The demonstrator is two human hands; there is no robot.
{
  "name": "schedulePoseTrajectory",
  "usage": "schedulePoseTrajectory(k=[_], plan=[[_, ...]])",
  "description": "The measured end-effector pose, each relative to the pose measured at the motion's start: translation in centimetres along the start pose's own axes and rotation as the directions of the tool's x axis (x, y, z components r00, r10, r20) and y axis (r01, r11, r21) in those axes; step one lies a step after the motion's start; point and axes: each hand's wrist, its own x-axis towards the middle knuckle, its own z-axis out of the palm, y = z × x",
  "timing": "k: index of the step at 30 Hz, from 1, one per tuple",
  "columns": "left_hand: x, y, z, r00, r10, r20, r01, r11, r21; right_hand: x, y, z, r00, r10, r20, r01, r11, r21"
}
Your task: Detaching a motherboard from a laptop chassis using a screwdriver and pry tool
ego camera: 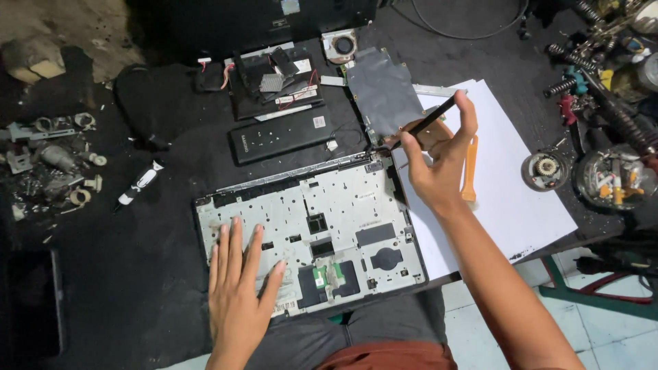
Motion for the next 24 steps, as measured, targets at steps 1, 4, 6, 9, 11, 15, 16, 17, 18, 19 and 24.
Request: schedulePoseTrajectory(k=[1, 4, 6, 9, 11, 15, 16, 17, 18, 19, 24], plan=[[0.1, 0.0, 0.1, 1.0, -0.008, 0.002, 0.008, 1.0, -0.002, 0.2, 0.0, 0.1, 1.0, -0.016, 0.002, 0.016, 1.0, 0.008], [0.2, 0.0, 0.0, 1.0, -0.005, 0.002, 0.005, 1.0, -0.02, 0.1, 0.1, 0.2, 1.0, 0.017, 0.011, -0.017, 1.0, 0.011], [0.2, 0.0, 0.0, 1.0, -0.007, -0.005, 0.007, 1.0, -0.022, 0.2, 0.1, 0.2, 1.0, 0.024, 0.017, -0.025, 1.0, 0.006], [0.2, 0.1, 0.0, 1.0, -0.007, -0.012, 0.007, 1.0, -0.026, 0.2, 0.1, 0.2, 0.999, 0.012, 0.029, -0.012, 1.0, -0.013], [0.1, 0.1, 0.0, 1.0, -0.008, -0.015, 0.007, 1.0, -0.026, 0.1, 0.4, 0.1, 0.999, -0.01, 0.037, 0.011, 1.0, -0.025], [0.1, 0.1, -0.1, 1.0, -0.009, -0.018, 0.009, 0.999, -0.041, 0.0, 1.0, 0.1, 0.993, -0.107, 0.044, 0.111, 0.989, -0.093], [0.1, 0.2, -0.1, 1.0, -0.014, -0.016, 0.013, 0.999, -0.046, 0.1, 1.1, 0.1, 0.988, -0.15, 0.04, 0.152, 0.986, -0.075], [0.1, 0.2, -0.1, 1.0, -0.014, -0.017, 0.013, 0.999, -0.046, -0.1, 1.5, 0.0, 0.988, -0.15, 0.04, 0.153, 0.985, -0.075], [0.1, 0.2, -0.1, 1.0, -0.009, -0.026, 0.008, 0.999, -0.052, -0.2, 2.0, -0.2, 0.984, -0.173, 0.034, 0.175, 0.977, -0.119], [0.1, 0.2, -0.1, 0.999, -0.006, -0.033, 0.004, 0.998, -0.058, -0.4, 2.4, -0.3, 0.981, -0.194, 0.029, 0.196, 0.967, -0.162], [0.0, 0.2, -0.1, 0.999, -0.012, -0.033, 0.01, 0.998, -0.065, -0.3, 1.4, -0.2, 0.988, -0.147, 0.044, 0.152, 0.973, -0.174]])
